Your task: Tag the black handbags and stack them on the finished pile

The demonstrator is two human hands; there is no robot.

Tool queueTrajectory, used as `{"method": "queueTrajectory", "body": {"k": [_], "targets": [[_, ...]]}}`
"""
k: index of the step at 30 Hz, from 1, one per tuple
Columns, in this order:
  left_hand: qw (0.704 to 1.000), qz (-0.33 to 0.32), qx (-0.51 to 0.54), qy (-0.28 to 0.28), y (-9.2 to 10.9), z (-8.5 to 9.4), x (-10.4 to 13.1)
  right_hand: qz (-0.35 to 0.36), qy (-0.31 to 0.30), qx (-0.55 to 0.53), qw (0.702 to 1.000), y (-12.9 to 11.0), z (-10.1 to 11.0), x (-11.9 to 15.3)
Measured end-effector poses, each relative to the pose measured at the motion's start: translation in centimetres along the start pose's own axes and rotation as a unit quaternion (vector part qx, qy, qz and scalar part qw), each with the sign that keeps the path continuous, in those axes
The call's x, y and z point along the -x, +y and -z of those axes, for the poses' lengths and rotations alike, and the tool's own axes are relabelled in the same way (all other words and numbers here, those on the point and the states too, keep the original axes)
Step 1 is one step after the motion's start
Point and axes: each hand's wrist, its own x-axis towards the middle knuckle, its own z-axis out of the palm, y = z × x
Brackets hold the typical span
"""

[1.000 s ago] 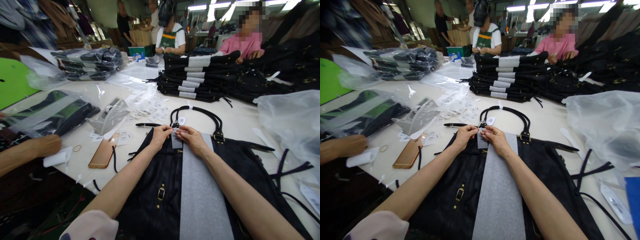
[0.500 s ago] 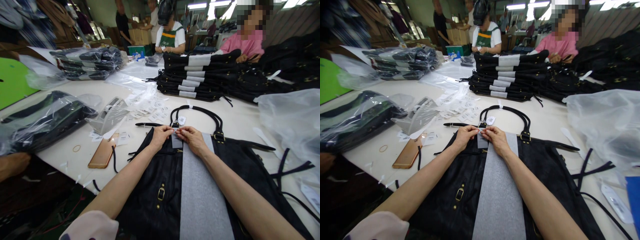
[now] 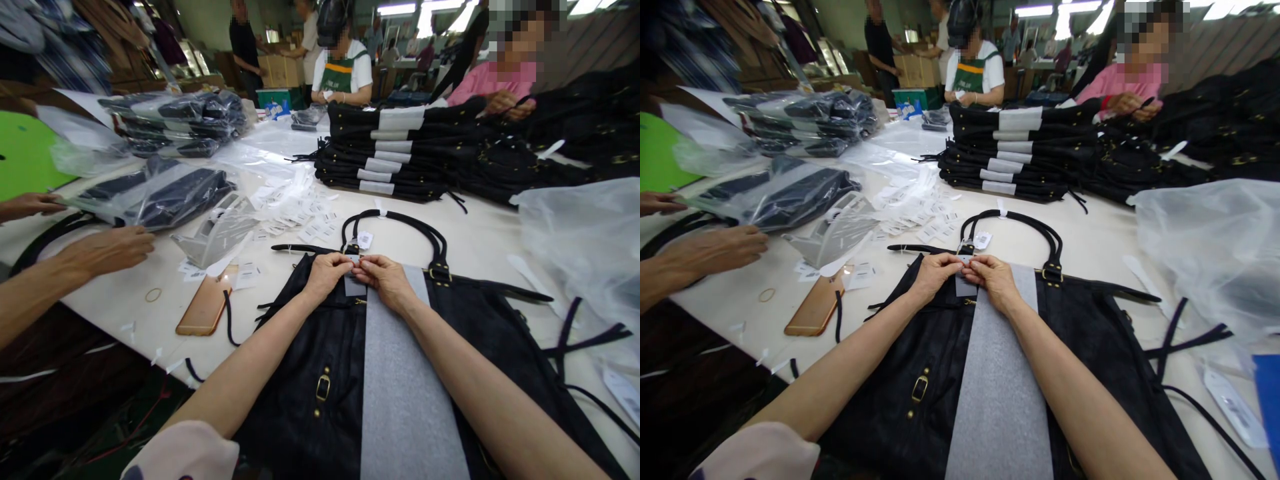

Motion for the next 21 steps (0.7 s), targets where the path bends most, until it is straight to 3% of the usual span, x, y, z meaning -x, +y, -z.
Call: {"method": "queueTrajectory", "body": {"k": [7,12,21], "targets": [[0.999,-0.018,-0.034,-0.019,-0.17,-0.1,-0.12,-0.002,-0.005,0.018,1.0,0.1,0.04,-0.12],[0.993,-0.031,-0.113,-0.026,0.11,-0.11,0.19,0.014,-0.016,0.067,0.998,0.47,0.29,0.28],[0.97,0.033,-0.229,-0.072,-0.51,-0.34,-0.57,-0.003,0.059,0.173,0.983,0.13,-0.43,0.62]]}}
